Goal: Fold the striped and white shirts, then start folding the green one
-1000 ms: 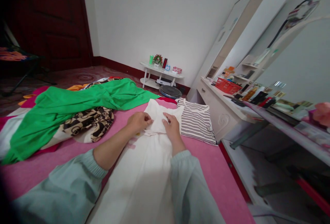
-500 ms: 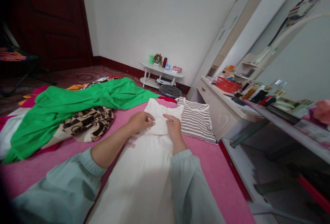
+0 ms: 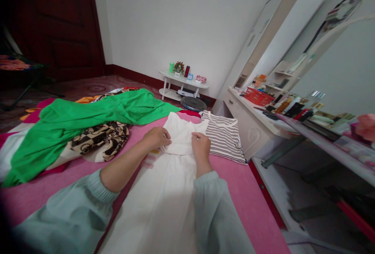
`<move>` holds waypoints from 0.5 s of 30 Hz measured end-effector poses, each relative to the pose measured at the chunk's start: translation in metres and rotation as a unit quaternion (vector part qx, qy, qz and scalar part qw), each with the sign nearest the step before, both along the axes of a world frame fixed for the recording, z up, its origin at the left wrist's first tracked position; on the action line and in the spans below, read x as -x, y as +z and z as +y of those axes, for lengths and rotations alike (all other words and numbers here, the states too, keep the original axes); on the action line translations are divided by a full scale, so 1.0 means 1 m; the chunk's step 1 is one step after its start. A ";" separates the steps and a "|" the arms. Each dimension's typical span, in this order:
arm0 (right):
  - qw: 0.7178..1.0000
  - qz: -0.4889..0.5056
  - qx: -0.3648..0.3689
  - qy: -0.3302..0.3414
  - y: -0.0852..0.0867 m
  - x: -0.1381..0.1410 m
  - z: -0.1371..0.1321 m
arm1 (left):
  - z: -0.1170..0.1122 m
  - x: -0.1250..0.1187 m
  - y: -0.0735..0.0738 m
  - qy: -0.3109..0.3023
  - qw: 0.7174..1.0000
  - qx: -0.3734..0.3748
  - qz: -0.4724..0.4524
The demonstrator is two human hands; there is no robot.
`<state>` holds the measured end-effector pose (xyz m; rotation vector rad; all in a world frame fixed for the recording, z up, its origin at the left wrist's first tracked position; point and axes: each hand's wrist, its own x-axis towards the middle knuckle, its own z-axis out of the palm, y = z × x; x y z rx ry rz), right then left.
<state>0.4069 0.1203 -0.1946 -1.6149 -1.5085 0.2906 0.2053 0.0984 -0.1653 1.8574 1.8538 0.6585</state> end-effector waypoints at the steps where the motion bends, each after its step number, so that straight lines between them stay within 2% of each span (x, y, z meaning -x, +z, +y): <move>1: 0.998 -0.052 0.019 -0.014 0.004 0.002 -0.004 | -0.002 -0.002 0.002 0.002 1.000 -0.024 0.011; 3: 0.985 -0.152 0.063 -0.041 0.011 0.008 -0.012 | -0.005 -0.009 0.005 -0.029 0.995 -0.091 0.034; 5: 0.969 -0.227 0.076 -0.059 0.017 0.013 -0.019 | -0.007 -0.016 0.004 -0.102 0.981 -0.153 0.055; 7: 0.961 -0.271 0.027 -0.048 0.020 0.016 -0.023 | -0.009 -0.023 0.000 -0.159 0.968 -0.179 0.075; 8: 0.959 -0.282 -0.012 -0.033 0.021 0.017 -0.024 | -0.010 -0.026 -0.003 -0.167 0.966 -0.177 0.082; 10: 0.952 -0.297 -0.071 0.031 0.019 0.016 -0.020 | -0.012 -0.029 -0.007 -0.154 0.969 -0.169 0.095; 11: 0.947 -0.304 -0.074 0.069 0.017 0.016 -0.017 | -0.013 -0.030 -0.009 -0.142 0.971 -0.164 0.099; 13: 0.937 -0.326 -0.013 0.128 0.011 0.014 -0.008 | -0.014 -0.030 -0.012 -0.114 0.977 -0.153 0.100; 15: 0.923 -0.350 0.086 0.138 0.004 0.014 0.002 | -0.013 -0.027 -0.014 -0.087 0.984 -0.131 0.090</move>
